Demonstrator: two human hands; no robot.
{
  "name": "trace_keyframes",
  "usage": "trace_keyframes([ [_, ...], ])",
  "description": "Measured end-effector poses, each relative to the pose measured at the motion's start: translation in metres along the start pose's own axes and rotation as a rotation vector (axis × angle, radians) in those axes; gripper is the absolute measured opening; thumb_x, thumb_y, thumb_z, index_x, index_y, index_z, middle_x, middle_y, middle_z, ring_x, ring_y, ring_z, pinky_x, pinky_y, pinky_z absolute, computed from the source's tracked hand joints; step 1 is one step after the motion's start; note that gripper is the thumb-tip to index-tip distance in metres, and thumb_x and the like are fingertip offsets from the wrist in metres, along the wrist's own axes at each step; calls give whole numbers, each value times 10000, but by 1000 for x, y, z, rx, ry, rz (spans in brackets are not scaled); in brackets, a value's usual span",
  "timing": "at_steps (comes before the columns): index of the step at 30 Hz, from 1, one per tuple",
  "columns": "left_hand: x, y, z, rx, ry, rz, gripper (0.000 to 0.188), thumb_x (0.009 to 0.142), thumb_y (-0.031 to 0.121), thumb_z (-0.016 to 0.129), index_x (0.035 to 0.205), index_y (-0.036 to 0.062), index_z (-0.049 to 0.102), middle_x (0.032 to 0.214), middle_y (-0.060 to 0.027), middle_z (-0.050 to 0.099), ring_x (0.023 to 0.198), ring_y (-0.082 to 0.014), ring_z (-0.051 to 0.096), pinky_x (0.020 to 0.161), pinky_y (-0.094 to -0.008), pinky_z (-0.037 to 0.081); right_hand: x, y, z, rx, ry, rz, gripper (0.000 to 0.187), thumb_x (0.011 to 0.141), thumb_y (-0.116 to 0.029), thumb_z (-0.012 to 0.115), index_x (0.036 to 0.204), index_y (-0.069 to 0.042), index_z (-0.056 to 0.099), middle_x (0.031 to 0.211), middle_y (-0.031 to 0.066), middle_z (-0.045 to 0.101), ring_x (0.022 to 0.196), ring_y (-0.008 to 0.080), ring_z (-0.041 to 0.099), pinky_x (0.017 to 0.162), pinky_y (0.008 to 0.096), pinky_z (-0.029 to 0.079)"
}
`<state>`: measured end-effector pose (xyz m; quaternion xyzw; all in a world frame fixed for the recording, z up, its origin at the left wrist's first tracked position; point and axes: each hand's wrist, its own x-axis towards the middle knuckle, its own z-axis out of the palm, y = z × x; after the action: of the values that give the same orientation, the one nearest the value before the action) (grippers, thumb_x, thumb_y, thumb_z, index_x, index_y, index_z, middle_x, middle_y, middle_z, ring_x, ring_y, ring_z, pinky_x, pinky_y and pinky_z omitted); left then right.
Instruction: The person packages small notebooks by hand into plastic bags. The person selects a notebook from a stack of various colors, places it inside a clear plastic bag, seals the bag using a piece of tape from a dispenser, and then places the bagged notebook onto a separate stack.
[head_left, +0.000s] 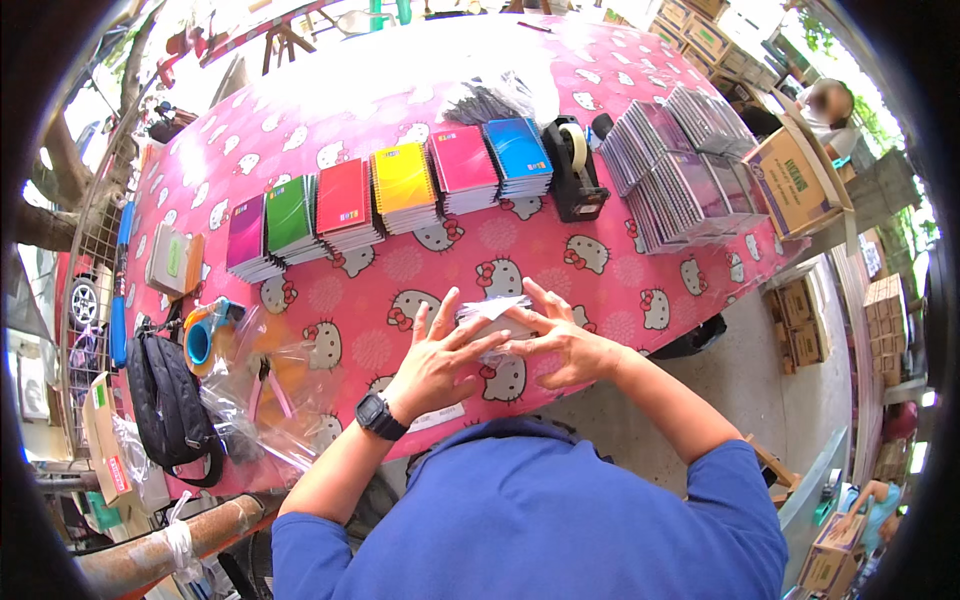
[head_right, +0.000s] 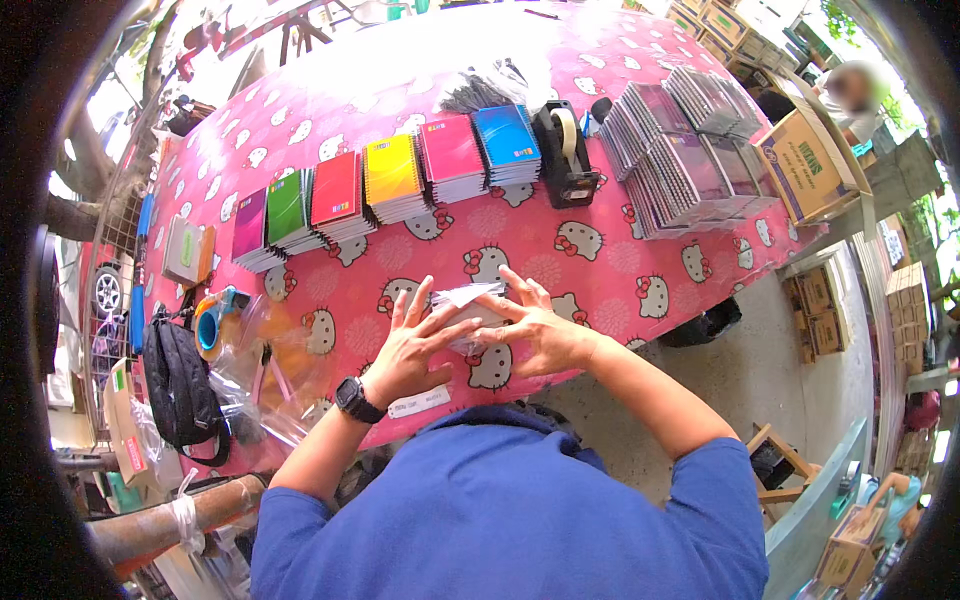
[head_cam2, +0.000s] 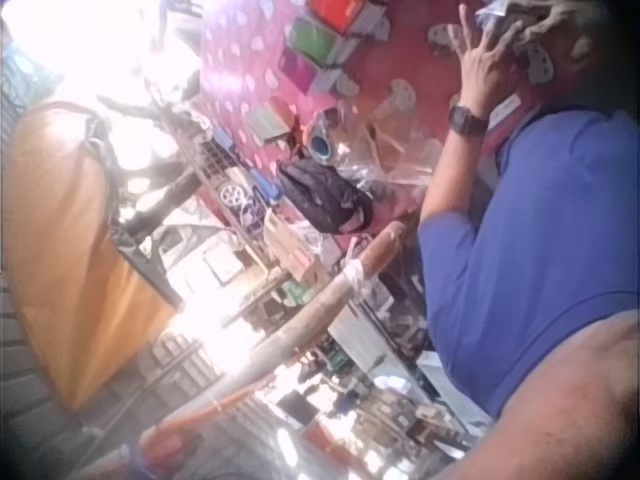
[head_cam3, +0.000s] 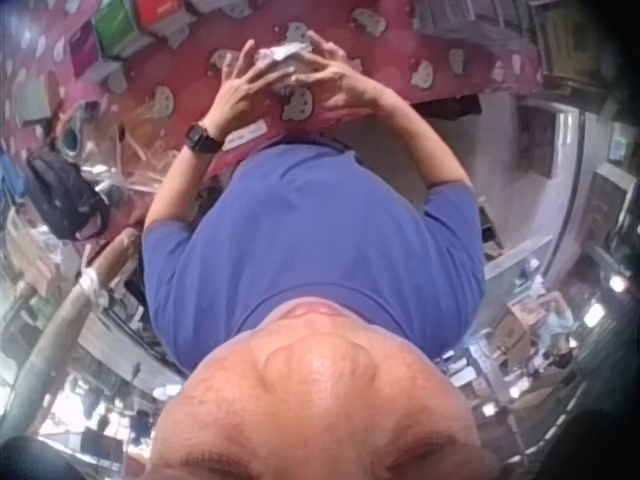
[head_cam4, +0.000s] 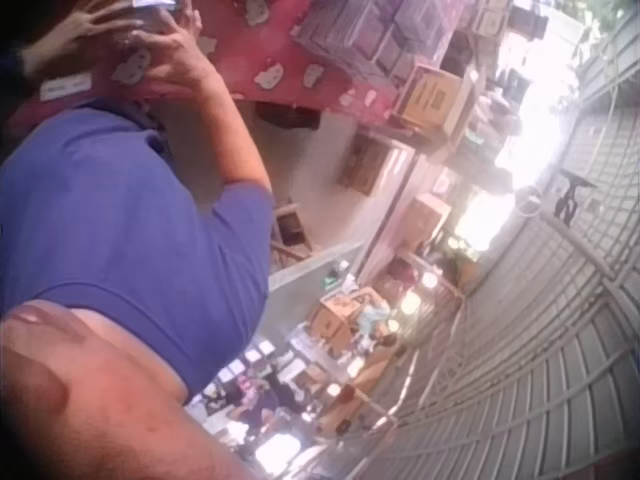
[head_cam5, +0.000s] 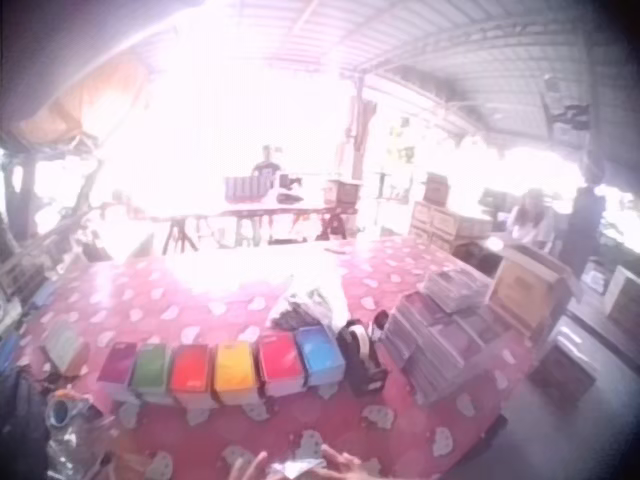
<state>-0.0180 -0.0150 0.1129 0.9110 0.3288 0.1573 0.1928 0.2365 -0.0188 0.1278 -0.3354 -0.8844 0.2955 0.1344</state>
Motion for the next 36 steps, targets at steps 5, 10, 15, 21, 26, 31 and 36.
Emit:
trace_keyframes([
  [5, 0, 5, 0, 39, 26, -47, 716, 608, 191, 679, 1282, 323, 476, 1398, 33, 381, 1370, -350, 168, 1043, -636, 141, 26, 25, -11, 1065, 196, 53, 447, 775, -272, 692, 1137, -54, 548, 1385, 125, 401, 1299, 241, 338, 1058, 389, 258],
  [10, -1, 5, -2, 37, 0, -51, 740, 587, 192, 695, 1283, 322, 479, 1400, 26, 372, 1341, -357, 229, 1029, -640, 182, 38, 129, -63, 291, 1171, 530, 155, 835, -152, 635, 872, -2, 650, 769, 67, 647, 760, 142, 603, 665, 302, 484],
  [15, 11, 4, 3, 1, -29, 27, 805, 577, 205, 734, 1315, 335, 442, 1427, 27, 333, 1345, -337, 223, 1031, -635, 194, 10, 253, -95, -118, 919, 1127, 485, 758, -519, 633, 898, -59, 698, 872, 152, 680, 1009, 345, 564, 1026, 487, 238],
  [21, -2, 4, -2, 6, -8, -37, 774, 604, 215, 715, 1319, 326, 441, 1421, 15, 348, 1325, -334, 259, 1030, -632, 194, 34, 202, -80, 276, 1122, 656, 174, 761, -191, 697, 841, -36, 697, 718, 59, 675, 644, 118, 597, 638, 269, 457],
  [26, -4, 3, 0, -9, 6, -50, 766, 595, 212, 714, 1308, 325, 456, 1420, 19, 350, 1316, -326, 273, 1029, -632, 197, 5, 200, -38, 931, 1004, 935, 195, 797, -222, 714, 864, -62, 625, 677, -16, 579, 509, 59, 439, 479, 234, 369],
  [31, 9, 4, -2, -19, 7, 4, 771, 587, 225, 720, 1305, 326, 458, 1414, 22, 350, 1296, -318, 295, 1031, -628, 195, -16, 237, -56, -315, 762, 1136, 198, 652, -200, 695, 768, -38, 700, 774, 133, 684, 671, 237, 649, 606, 321, 506],
  [36, -3, -3, -5, 5, -26, -16, 773, 602, 285, 720, 1320, 326, 437, 1430, 0, 314, 1318, -344, 257, 1031, -635, 188, 21, 71, -79, 658, 232, 709, 238, 750, -252, 720, 818, -27, 683, 712, 35, 642, 657, 88, 584, 600, 244, 463],
])
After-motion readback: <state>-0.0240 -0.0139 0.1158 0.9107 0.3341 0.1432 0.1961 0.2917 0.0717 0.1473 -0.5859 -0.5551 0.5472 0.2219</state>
